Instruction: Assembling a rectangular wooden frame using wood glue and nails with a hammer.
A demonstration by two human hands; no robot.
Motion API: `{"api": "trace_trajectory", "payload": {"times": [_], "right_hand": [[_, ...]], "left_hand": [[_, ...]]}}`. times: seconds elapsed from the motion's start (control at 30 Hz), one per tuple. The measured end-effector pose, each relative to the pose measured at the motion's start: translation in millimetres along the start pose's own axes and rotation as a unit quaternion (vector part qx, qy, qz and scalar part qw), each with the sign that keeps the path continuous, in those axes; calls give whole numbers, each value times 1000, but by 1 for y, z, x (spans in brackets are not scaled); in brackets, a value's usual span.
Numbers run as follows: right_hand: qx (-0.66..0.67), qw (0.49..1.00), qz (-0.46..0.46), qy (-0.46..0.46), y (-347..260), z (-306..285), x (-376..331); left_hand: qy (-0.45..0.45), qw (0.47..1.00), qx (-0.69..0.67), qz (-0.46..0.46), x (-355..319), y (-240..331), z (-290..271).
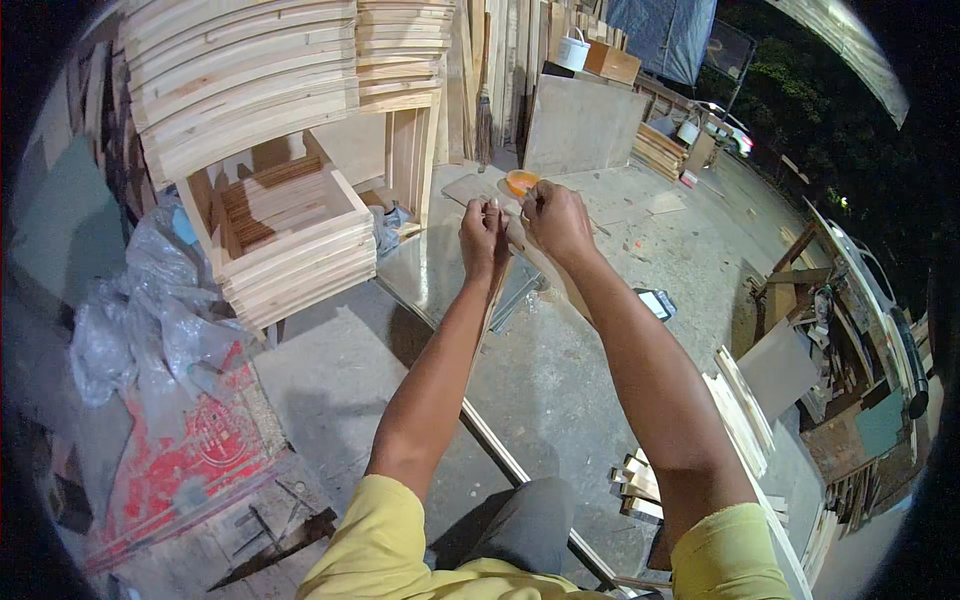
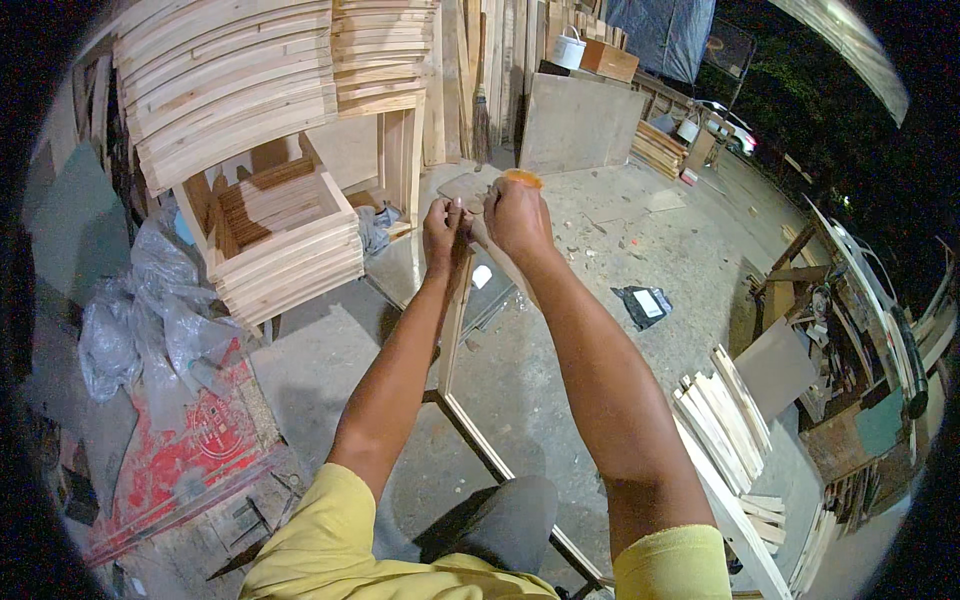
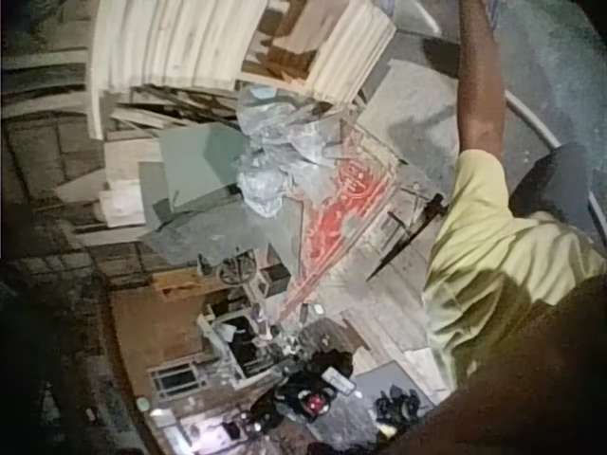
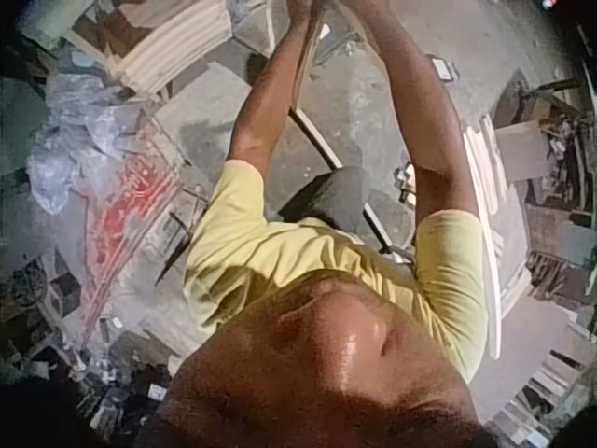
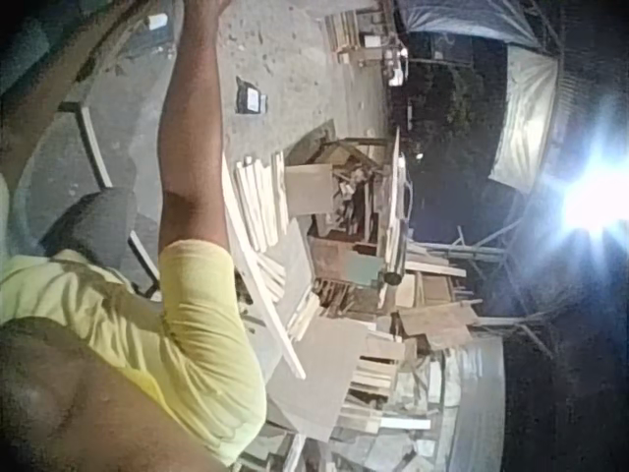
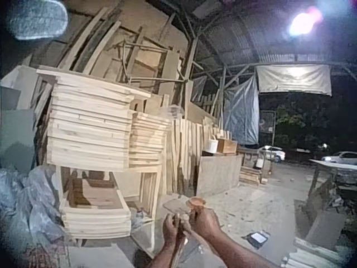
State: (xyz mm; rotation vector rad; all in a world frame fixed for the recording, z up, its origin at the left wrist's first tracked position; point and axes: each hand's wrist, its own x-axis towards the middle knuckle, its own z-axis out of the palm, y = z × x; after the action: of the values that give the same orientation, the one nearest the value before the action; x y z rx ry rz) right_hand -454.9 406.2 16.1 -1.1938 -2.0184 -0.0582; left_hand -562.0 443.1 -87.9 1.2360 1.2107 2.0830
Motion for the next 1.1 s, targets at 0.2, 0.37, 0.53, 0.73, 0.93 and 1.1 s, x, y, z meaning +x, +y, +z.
{"api": "trace_trajectory", "payload": {"times": [0.2, 0.37, 0.53, 0.73, 0.93, 1.1], "right_hand": [[-10, 999, 2, -45, 3, -8, -9], [-86, 969, 63, -224, 7, -28, -24], [-60, 968, 48, -240, -2, -36, -32], [-75, 966, 39, -243, -20, -32, -42], [-91, 974, 27, -208, -21, -32, -47], [-99, 973, 16, -210, -20, -32, -49]], "left_hand": [[-28, 999, -38, -1, 4, -2, -3], [-22, 985, -162, -61, -6, -15, -27], [-13, 983, -164, -77, -32, -23, -52], [-37, 917, -389, -83, -57, -16, -39], [-96, 932, -345, -50, -59, -14, -35], [-101, 911, -395, -70, -58, -8, -30]]}}
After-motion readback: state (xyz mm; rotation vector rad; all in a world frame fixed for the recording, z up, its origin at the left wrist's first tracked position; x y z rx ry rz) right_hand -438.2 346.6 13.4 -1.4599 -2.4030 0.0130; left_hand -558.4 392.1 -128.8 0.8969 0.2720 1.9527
